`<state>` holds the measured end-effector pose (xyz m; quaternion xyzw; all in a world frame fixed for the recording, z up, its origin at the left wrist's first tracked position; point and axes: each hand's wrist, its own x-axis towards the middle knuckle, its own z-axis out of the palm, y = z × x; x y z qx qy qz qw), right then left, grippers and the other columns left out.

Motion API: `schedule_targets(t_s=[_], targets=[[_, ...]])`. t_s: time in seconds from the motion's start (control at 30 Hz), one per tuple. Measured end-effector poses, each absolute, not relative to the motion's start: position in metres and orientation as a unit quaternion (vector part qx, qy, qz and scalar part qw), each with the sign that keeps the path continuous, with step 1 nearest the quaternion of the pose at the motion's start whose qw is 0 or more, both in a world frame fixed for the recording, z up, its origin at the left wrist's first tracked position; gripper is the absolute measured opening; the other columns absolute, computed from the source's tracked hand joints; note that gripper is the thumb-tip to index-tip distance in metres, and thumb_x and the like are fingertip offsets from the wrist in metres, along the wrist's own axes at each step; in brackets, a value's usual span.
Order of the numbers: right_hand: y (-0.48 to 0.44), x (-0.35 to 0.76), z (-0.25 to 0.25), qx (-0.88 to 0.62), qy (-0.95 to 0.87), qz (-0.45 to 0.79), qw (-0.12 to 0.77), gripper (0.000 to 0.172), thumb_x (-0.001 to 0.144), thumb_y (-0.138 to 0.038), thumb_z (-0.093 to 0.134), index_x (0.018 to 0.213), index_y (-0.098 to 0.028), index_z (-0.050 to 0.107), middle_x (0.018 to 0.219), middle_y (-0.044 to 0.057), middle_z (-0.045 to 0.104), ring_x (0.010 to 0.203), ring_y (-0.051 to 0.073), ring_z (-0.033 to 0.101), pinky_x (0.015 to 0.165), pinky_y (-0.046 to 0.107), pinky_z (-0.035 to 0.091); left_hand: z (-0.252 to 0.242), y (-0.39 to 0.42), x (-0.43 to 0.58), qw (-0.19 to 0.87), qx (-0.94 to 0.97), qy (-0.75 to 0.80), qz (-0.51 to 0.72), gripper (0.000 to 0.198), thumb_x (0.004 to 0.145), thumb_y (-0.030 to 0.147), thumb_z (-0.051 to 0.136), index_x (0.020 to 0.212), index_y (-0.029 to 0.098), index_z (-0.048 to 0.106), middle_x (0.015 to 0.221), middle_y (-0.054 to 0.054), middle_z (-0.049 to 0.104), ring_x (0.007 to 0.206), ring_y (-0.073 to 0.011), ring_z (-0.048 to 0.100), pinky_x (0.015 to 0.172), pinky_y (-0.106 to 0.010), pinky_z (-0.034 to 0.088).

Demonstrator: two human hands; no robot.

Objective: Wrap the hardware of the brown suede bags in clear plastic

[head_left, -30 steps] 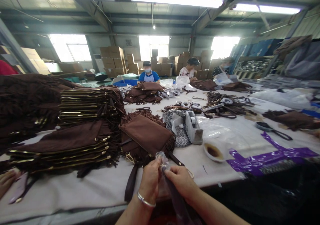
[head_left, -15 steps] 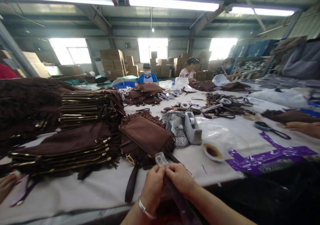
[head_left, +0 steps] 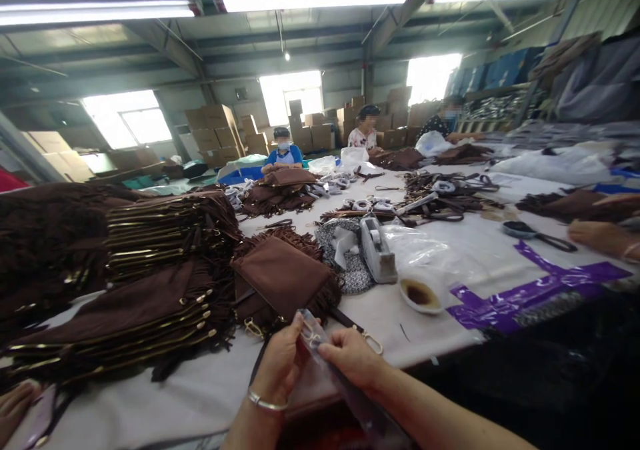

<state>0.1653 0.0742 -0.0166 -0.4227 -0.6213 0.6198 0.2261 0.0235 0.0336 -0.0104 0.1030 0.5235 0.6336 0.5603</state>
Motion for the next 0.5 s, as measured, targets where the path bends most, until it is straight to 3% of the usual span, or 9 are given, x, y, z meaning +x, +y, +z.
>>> schedule_targets(t_s=[0.23,0.5], targets=[[0.092,0.167,-0.013,-0.437,-0.538,0.697,0.187,0.022,0.072,-0.034,0.061,0.060,-0.017,0.056,0.050,-0.003,0.051,0.047,0.010,0.045,0.045,0.021,0.031,-0.015,0.048,0.027,0.544,0.051,0.543,0.638,0.023,0.089,0.022,0.058,0.093,0.004,0.072,0.088,-0.016,0.076,0.073,-0.0182,0.071,0.067,-0.027,0.058],[0.124,0.144,-0.022,-0.397,-0.556,0.715,0.148,0.025,0.071,-0.031,0.061,0.052,-0.016,0.053,0.047,-0.005,0.040,0.046,0.007,0.033,0.044,0.022,0.025,-0.023,0.052,0.028,0.525,0.016,0.561,0.640,0.020,0.085,0.021,0.062,0.090,0.005,0.073,0.081,-0.014,0.075,0.076,-0.0209,0.071,0.068,-0.028,0.057]])
